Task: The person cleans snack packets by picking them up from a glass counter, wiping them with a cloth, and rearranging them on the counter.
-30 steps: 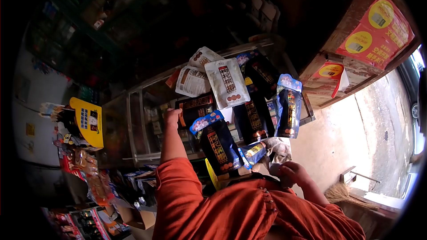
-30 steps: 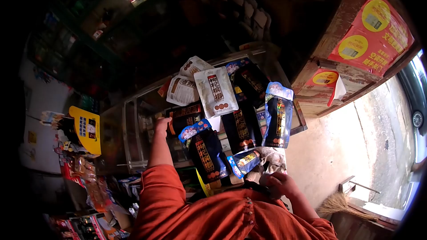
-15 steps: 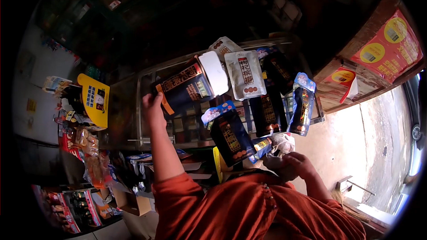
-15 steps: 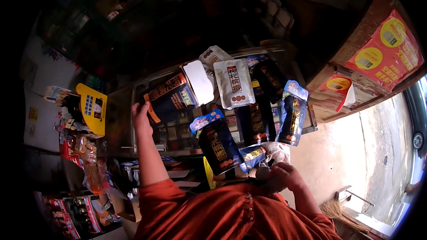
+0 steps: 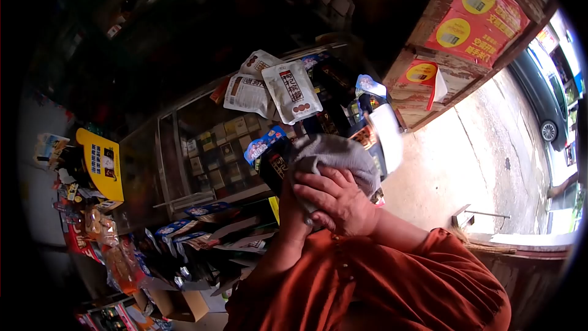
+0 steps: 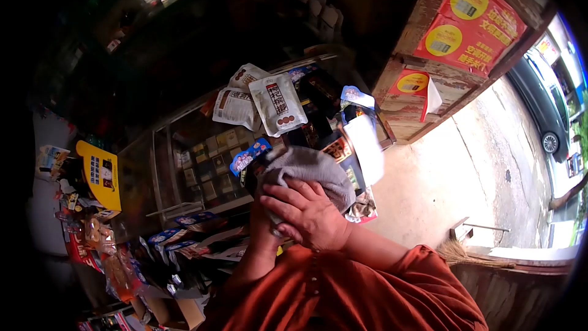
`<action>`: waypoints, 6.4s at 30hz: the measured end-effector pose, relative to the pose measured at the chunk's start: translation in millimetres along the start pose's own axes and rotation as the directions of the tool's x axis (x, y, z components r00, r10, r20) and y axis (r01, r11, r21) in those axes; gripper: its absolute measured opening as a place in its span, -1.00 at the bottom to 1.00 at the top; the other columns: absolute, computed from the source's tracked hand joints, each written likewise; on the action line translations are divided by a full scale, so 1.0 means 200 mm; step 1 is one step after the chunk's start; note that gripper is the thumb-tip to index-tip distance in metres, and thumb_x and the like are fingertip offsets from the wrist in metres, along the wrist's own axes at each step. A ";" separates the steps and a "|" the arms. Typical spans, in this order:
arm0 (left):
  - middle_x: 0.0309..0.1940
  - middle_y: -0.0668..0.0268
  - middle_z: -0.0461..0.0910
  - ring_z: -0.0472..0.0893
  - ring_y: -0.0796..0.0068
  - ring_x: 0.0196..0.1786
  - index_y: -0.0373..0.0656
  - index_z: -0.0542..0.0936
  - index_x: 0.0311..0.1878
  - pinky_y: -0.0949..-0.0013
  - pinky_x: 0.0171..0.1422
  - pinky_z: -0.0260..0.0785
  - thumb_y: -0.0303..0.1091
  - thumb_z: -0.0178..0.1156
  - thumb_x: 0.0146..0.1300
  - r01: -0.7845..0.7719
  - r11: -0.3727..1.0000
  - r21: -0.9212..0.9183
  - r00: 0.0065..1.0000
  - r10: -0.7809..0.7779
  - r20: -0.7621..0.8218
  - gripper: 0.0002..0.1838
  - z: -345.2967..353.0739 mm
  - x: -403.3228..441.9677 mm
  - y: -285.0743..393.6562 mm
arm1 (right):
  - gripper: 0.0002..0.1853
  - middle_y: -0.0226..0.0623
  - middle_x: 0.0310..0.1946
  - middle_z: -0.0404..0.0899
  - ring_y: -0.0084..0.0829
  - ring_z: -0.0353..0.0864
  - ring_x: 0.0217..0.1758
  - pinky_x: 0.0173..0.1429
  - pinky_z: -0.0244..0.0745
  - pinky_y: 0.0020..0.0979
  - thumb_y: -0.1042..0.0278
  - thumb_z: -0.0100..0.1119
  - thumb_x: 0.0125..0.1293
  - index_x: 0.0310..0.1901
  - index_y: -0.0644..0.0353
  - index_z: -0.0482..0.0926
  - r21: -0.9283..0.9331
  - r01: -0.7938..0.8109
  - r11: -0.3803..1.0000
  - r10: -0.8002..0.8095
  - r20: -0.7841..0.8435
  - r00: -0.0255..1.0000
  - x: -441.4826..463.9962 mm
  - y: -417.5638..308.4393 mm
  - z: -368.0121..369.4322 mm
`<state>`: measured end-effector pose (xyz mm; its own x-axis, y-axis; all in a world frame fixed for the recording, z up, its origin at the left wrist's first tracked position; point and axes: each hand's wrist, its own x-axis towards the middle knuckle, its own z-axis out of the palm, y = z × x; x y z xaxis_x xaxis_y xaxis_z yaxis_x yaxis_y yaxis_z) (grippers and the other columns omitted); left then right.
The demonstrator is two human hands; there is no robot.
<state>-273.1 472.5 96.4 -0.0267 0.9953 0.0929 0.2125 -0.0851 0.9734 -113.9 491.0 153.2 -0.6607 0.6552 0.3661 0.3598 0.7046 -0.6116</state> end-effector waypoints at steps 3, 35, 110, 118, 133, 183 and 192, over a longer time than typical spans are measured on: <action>0.21 0.18 0.51 0.51 0.30 0.26 -0.16 0.41 0.31 0.28 0.36 0.32 -0.33 0.11 0.31 0.132 0.970 -0.205 0.991 -0.123 0.053 -0.51 0.00 -0.11 -0.03 | -0.52 -0.12 0.25 0.45 -0.02 0.41 0.23 0.30 0.24 -0.08 0.09 0.05 0.37 0.22 0.20 0.46 -0.097 0.000 0.995 -0.013 -0.137 0.991 -0.13 0.05 0.14; 0.07 0.17 0.58 0.57 0.13 0.14 -0.15 0.57 0.07 0.15 0.19 0.46 -0.42 0.25 0.09 -0.372 0.913 0.166 0.928 0.360 0.100 -0.59 0.11 -0.67 -0.08 | -0.55 -0.24 0.07 0.56 -0.37 0.61 0.03 0.09 0.54 -0.38 0.03 -0.09 0.50 0.23 0.16 0.42 0.692 -0.615 0.377 0.771 0.133 0.622 -0.93 -0.03 0.51; -0.44 0.21 0.37 0.35 0.38 -0.59 -0.17 0.30 0.39 0.37 -0.52 0.23 0.29 -0.13 0.37 0.699 -0.005 -0.715 0.715 0.031 0.698 -0.22 0.77 -1.25 -0.11 | -0.43 -0.21 -0.11 0.55 -0.10 0.56 -0.02 -0.03 0.57 -0.19 0.34 0.34 0.09 0.20 0.07 0.50 0.152 -0.158 0.976 0.188 -0.205 0.961 -1.67 -0.44 -0.04; -0.37 0.25 0.50 0.50 0.38 -0.45 -0.16 0.45 0.24 0.39 -0.37 0.37 0.16 -0.11 0.43 0.735 -0.052 -0.676 0.677 0.105 0.728 -0.40 0.80 -1.23 -0.02 | -0.66 -0.12 -0.15 0.53 -0.10 0.56 -0.06 0.03 0.50 -0.18 0.37 0.27 0.23 0.04 0.15 0.55 0.298 -0.252 0.921 0.343 -0.311 0.887 -1.52 -0.46 -0.24; -0.18 0.27 0.61 0.59 0.38 -0.11 -0.15 0.51 0.16 0.33 -0.03 0.41 0.12 -0.03 0.40 0.345 0.261 -0.901 0.881 -0.420 0.216 -0.46 0.98 -1.26 -0.43 | -0.28 0.18 0.26 0.21 0.13 0.29 0.33 0.42 0.19 -0.18 -0.03 -0.13 0.51 0.45 0.37 0.02 0.528 -0.423 0.736 0.379 0.196 0.904 -1.70 -0.49 0.05; 0.02 0.24 0.59 0.58 0.48 0.11 -0.30 0.42 0.27 0.38 0.25 0.39 -0.43 0.04 0.48 0.285 0.881 -0.377 0.934 -0.168 0.315 -0.65 1.24 -0.11 0.05 | -0.51 -0.24 0.17 0.51 -0.42 0.51 0.17 0.31 0.35 -0.37 0.10 0.00 0.51 0.27 0.32 0.38 0.962 0.048 0.268 0.400 -0.157 0.903 -0.50 1.06 -1.40; -0.06 0.25 0.61 0.61 0.50 0.03 -0.30 0.48 0.19 0.42 0.20 0.45 -0.37 0.03 0.50 0.291 0.896 -0.335 0.940 -0.332 -0.072 -0.70 0.91 0.00 -0.09 | -0.64 -0.40 -0.01 0.61 -0.55 0.56 0.03 0.16 0.44 -0.47 0.39 0.20 0.37 0.17 0.23 0.47 0.807 -0.418 0.417 0.533 0.156 0.832 -0.42 1.50 -1.11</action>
<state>-98.5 482.5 40.7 -0.1661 0.9610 -0.2212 -0.1441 0.1983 0.9695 196.3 706.8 94.8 -0.4608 0.8778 -0.1308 -0.1051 -0.2003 -0.9741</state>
